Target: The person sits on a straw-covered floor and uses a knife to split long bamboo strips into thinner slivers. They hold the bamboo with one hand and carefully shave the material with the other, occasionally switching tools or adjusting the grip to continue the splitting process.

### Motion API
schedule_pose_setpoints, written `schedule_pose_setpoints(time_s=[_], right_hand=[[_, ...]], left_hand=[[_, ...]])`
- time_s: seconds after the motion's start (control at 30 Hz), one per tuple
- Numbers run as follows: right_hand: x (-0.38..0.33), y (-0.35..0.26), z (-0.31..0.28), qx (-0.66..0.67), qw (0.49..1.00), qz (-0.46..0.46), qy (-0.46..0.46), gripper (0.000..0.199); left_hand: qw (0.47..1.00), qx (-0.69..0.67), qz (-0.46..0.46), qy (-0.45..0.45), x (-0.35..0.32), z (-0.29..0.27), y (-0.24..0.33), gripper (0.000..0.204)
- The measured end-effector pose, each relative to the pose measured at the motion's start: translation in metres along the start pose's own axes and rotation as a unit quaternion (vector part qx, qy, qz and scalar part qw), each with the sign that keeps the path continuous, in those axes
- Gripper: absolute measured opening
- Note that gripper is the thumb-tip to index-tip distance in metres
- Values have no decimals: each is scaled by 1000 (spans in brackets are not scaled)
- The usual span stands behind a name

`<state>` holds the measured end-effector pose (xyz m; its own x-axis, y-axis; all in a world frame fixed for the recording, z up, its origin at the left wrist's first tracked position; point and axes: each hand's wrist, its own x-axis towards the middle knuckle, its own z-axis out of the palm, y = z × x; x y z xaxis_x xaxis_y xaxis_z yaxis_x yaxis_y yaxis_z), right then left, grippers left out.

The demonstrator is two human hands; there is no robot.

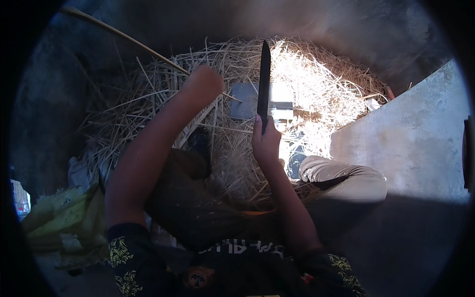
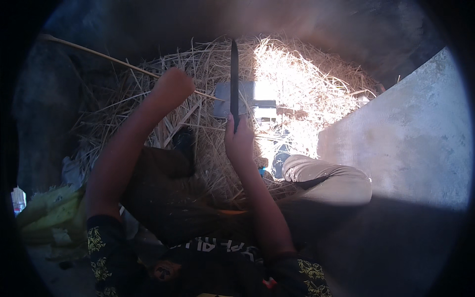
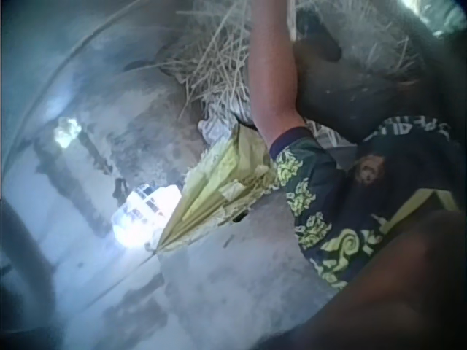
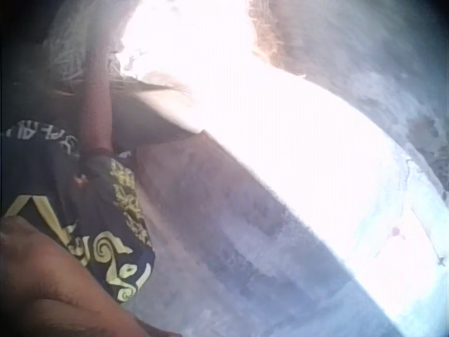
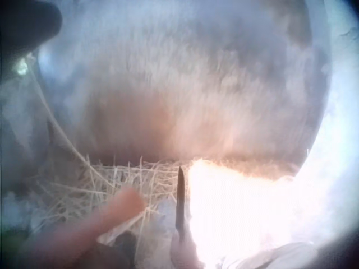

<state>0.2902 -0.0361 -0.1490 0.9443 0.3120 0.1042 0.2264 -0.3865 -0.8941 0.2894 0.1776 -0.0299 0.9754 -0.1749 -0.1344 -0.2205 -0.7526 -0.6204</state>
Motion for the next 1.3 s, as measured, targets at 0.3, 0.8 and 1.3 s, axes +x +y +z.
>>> schedule_pose_setpoints(time_s=[0.3,0.8,1.3], right_hand=[[4,31,26,-270,958,34,-93,41],[16,-22,3,133,981,-83,115,32],[9,70,45,-63,982,50,-169,34]], left_hand=[[1000,13,-8,14,10,1,-17,4],[993,-99,-58,36,0,11,-25,4],[994,-89,-39,47,0,5,-24,3]])
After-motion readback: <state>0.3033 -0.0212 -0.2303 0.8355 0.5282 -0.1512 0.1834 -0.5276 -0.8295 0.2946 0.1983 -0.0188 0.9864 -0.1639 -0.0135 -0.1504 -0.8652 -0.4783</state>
